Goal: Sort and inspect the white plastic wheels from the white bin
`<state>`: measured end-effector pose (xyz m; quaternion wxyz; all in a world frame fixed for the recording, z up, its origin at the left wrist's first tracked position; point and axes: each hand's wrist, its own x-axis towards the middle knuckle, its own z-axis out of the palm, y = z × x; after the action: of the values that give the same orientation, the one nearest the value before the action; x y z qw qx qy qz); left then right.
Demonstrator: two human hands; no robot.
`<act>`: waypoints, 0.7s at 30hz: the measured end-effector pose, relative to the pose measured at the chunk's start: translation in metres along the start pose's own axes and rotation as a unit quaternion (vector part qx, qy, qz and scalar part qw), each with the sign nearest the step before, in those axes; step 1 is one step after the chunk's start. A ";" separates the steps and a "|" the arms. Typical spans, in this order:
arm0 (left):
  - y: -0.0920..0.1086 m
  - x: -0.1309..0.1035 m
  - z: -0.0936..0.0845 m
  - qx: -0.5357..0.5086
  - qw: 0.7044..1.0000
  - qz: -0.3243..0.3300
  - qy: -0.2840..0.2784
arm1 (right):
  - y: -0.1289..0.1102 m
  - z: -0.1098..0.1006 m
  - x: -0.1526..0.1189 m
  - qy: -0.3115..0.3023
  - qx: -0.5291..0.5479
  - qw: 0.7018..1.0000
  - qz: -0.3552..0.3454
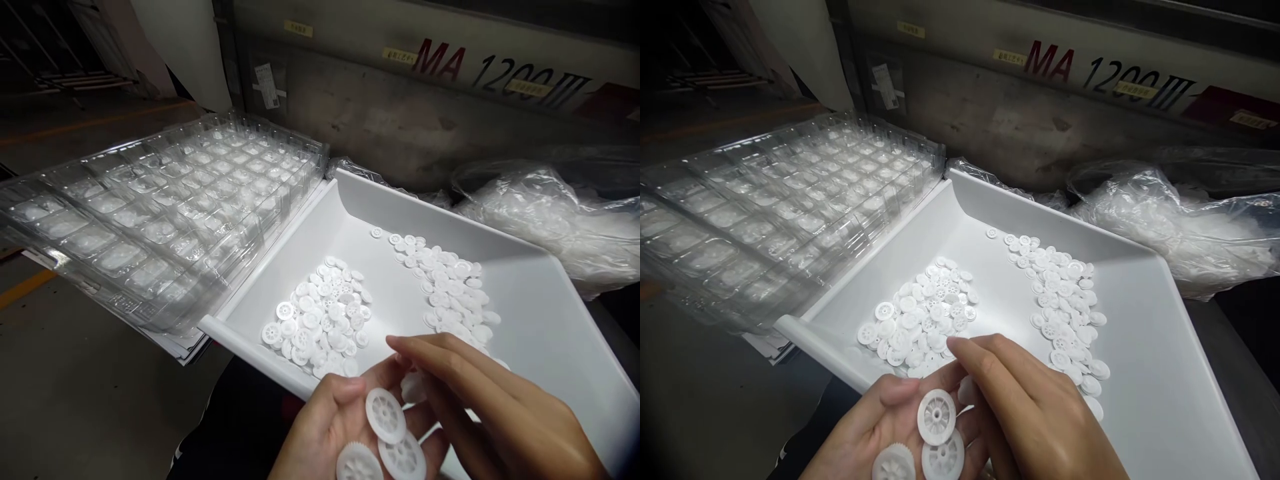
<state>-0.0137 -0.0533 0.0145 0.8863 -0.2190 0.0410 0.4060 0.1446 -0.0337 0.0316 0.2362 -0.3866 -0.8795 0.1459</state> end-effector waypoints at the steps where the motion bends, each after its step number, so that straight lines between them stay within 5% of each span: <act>1: -0.002 0.000 0.000 -0.003 1.000 0.000 0.002 | 0.002 0.001 0.001 0.008 -0.014 1.000 -0.003; 6: -0.004 -0.001 0.001 0.022 1.000 0.013 -0.008 | 0.001 0.000 0.009 0.011 0.040 0.998 0.042; 9: 0.001 -0.005 0.004 0.024 0.999 -0.001 0.033 | -0.004 -0.007 0.011 0.017 0.063 0.996 0.064; 14: 0.005 -0.011 0.008 0.044 0.998 0.011 0.044 | -0.007 -0.013 0.011 -0.079 0.118 0.985 0.099; 16: 0.004 -0.012 0.008 0.050 0.998 0.009 0.048 | -0.005 -0.012 0.011 -0.101 0.137 0.982 0.087; 21: 0.001 -0.013 0.005 0.034 0.995 0.043 0.084 | -0.001 -0.006 0.006 -0.029 0.004 1.000 -0.011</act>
<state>-0.0231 -0.0596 0.0222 0.8683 -0.2201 0.1380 0.4226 0.1438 -0.0291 0.0389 0.2135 -0.3718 -0.8896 0.1577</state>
